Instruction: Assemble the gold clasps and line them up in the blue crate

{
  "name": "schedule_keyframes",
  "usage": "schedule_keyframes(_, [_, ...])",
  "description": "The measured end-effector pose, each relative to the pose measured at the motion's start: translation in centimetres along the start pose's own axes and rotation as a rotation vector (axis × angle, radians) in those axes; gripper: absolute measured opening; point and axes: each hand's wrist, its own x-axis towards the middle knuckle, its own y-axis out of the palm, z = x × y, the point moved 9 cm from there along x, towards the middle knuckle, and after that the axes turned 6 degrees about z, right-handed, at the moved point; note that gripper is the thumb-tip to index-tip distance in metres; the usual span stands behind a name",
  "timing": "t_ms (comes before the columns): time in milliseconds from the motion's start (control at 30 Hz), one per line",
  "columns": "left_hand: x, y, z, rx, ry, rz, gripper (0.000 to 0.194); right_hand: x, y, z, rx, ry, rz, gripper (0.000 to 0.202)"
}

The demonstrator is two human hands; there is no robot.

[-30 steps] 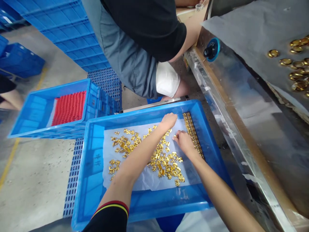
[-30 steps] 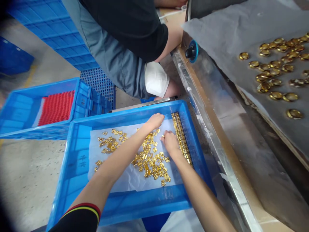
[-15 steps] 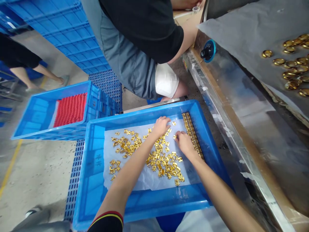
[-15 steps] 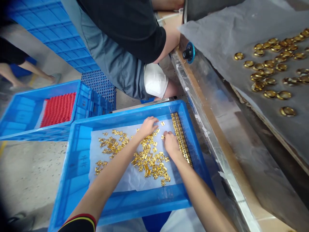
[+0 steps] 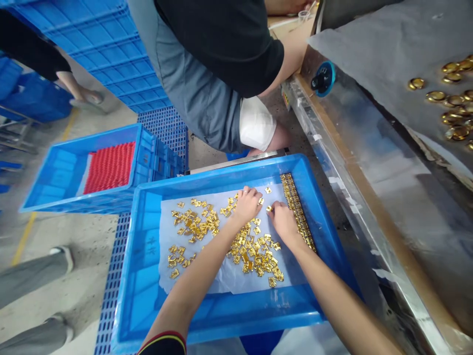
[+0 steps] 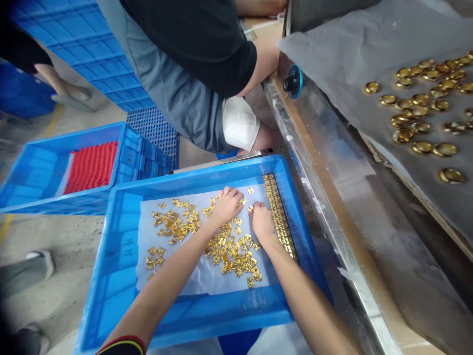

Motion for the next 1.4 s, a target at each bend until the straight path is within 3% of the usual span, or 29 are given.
schedule_keyframes(367, [1.5,0.5,-1.8,-0.026,0.034,-0.009,0.016,-0.2,-0.5,0.0,0.006,0.056,-0.018,0.020])
schedule_keyframes(467, [1.2,-0.4,-0.7,-0.050,0.015,-0.027,0.017,-0.3,-0.5,0.0,0.005,0.067,-0.012,0.021])
schedule_keyframes(600, [0.0,-1.8,2.3,-0.073,-0.038,-0.043,0.024,-0.3,-0.5,0.0,0.005,0.069,-0.005,0.024])
schedule_keyframes(767, [-0.6,-2.1,4.3,-0.081,-0.118,-0.025,0.024,-0.4,-0.5,-0.1,-0.003,0.074,0.010,0.026])
schedule_keyframes(900, [0.3,-2.1,4.1,-0.070,-0.204,-0.031,0.026,-0.6,-0.5,-0.2,-0.014,0.086,0.026,0.029])
schedule_keyframes(1200, [2.4,-1.2,3.0,-0.085,-0.241,0.013,0.023,-0.6,-0.3,-0.4,-0.015,0.090,0.062,0.028])
schedule_keyframes(1400, [1.9,-1.1,3.4,-0.175,-0.152,-0.010,0.032,-0.4,-0.2,-0.4,0.004,0.078,0.073,0.028])
